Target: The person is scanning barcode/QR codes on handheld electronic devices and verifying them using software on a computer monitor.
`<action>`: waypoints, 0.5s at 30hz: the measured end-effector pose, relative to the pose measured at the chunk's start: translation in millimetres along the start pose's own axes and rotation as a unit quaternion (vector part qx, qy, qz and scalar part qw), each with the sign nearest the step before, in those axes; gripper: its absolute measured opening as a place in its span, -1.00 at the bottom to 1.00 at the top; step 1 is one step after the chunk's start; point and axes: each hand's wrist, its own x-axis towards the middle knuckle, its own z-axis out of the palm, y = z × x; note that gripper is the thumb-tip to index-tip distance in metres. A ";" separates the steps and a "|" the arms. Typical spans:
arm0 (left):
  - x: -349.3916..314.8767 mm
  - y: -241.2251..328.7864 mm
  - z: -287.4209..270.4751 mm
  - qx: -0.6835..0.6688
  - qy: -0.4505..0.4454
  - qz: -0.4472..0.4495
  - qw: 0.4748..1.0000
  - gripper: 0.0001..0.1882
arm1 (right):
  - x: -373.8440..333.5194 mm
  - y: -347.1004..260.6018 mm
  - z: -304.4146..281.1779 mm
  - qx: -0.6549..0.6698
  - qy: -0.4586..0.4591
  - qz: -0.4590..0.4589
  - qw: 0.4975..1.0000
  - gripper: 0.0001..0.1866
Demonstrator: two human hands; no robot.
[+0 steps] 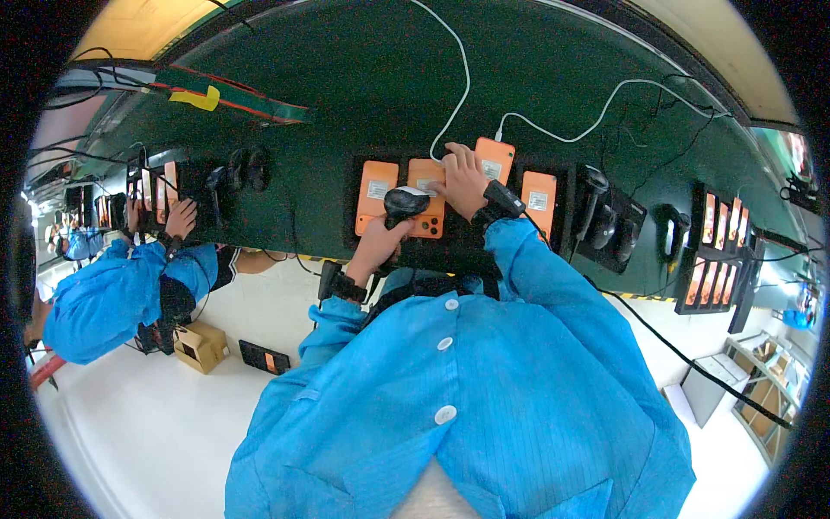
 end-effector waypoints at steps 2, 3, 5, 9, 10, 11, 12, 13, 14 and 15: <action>1.3 0.1 5.9 -0.024 0.006 -0.002 1.000 -0.61 | -0.2 0.3 -1.1 -0.001 0.011 -0.018 1.000 -0.42; 3.3 -2.9 8.9 -0.034 -0.001 -0.012 0.999 -0.62 | -0.2 0.5 -1.6 0.000 0.012 -0.021 1.000 -0.42; 1.7 -10.8 15.9 -0.043 -0.005 -0.021 0.999 -0.62 | 0.4 0.3 -2.5 -0.008 0.023 -0.036 0.999 -0.40; 0.6 -11.2 22.1 -0.012 0.028 -0.013 0.999 -0.60 | -0.7 0.8 -2.1 -0.004 0.027 -0.042 0.999 -0.39; -0.9 -11.1 23.2 -0.013 0.033 -0.016 0.999 -0.60 | -1.4 0.8 -2.4 0.005 0.030 -0.043 0.999 -0.46; -2.9 -11.7 24.2 -0.012 0.035 -0.015 0.999 -0.60 | -1.8 0.9 -2.1 0.014 0.033 -0.044 0.998 -0.53; -5.9 -11.6 26.0 -0.023 0.046 -0.007 0.999 -0.60 | -2.4 3.5 0.3 0.015 0.034 -0.043 0.998 -0.53; -8.2 -11.7 27.2 -0.033 0.056 0.001 0.998 -0.59 | -2.1 6.2 3.5 0.006 0.055 -0.055 0.997 -0.46; -9.8 -12.0 27.6 -0.030 0.055 0.000 0.998 -0.59 | -3.5 8.6 6.7 -0.003 0.076 -0.065 0.995 -0.37; -11.5 -10.2 26.5 -0.016 0.053 -0.015 0.998 -0.60 | -3.1 6.7 4.7 -0.001 0.076 -0.065 0.995 -0.37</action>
